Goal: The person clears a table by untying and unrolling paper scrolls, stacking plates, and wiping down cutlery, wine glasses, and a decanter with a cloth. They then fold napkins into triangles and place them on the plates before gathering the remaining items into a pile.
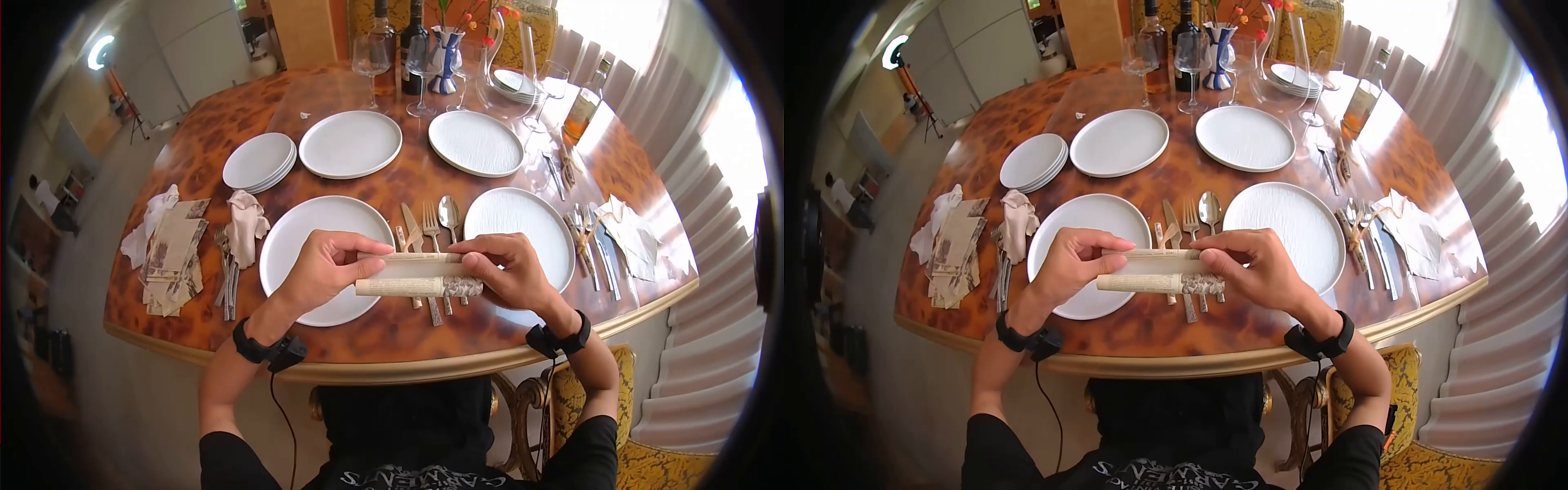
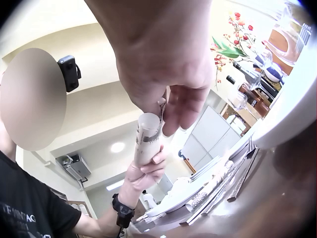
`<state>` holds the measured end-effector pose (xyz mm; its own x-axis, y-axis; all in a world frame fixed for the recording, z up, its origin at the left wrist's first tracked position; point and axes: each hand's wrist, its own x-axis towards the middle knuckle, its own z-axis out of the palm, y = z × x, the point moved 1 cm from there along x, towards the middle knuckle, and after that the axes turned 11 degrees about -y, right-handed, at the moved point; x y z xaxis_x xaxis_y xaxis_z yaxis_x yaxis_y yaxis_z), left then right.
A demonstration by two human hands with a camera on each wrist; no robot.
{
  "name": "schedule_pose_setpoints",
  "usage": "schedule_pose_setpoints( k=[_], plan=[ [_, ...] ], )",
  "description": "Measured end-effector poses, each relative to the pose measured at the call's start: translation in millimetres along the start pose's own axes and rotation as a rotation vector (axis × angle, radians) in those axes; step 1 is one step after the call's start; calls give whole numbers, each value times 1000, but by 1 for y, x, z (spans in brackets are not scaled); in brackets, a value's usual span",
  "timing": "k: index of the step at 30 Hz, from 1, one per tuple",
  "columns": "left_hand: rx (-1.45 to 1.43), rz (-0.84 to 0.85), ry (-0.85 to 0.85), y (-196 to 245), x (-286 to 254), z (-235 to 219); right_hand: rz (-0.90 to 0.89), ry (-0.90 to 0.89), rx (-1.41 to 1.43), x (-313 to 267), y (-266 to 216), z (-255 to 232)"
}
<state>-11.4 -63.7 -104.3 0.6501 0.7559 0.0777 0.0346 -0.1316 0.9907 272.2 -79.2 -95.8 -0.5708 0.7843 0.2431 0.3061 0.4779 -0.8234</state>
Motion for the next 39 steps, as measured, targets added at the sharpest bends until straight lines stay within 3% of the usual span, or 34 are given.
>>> schedule_pose_setpoints(
  k=[2, 5, 8, 11, 13, 16, 17, 19, 23, 24, 26, 28, 30, 32, 34, 36, 39],
  plan=[
    [41, 18, -5, 0, 1, 1, 71, -16, 50, -1, 5, -1],
    [47, 42, -17, 0, 5, 2, -9, -13, -73, -2, 4, -3],
    [-49, -70, -19, 0, 7, 0, -79, -12, -130, 0, 3, -4],
    [-36, -91, -40, 1, 5, 3, -15, 41, 105, -1, 6, -3],
    [155, 138, 7, -2, 4, 6, 150, -75, -9, -2, 8, -7],
    [164, 196, -17, 0, 0, 10, 75, -36, 3, -4, 11, -3],
    [165, 194, -15, 5, -3, 10, 42, -15, -7, -4, 10, -2],
    [-156, -101, -48, 15, -8, 11, -9, 2, -9, -3, 9, -1],
    [-105, -107, -10, 6, -11, 11, -80, -18, -26, -2, 2, 1],
    [1, -14, 32, 4, -12, 14, -79, -17, -25, -3, -2, 1],
    [107, 79, 73, 1, -15, 17, 158, -90, 130, -4, -6, 1],
    [148, 139, 70, -1, -18, 19, 160, -138, 91, -6, -8, -3],
    [43, 81, 41, 5, -22, 19, 161, -187, 50, -8, -7, -3],
    [-63, 24, 13, 9, -24, 18, 50, -138, 59, -10, -3, 0],
    [-306, -47, -37, 9, -26, 15, -2, -117, 77, -10, 3, 3],
    [-244, -50, 9, 8, -27, 18, -53, -96, 94, -12, 3, 6],
    [-93, -4, 67, 6, -28, 24, 36, -80, 202, -13, -2, 8]
  ],
)
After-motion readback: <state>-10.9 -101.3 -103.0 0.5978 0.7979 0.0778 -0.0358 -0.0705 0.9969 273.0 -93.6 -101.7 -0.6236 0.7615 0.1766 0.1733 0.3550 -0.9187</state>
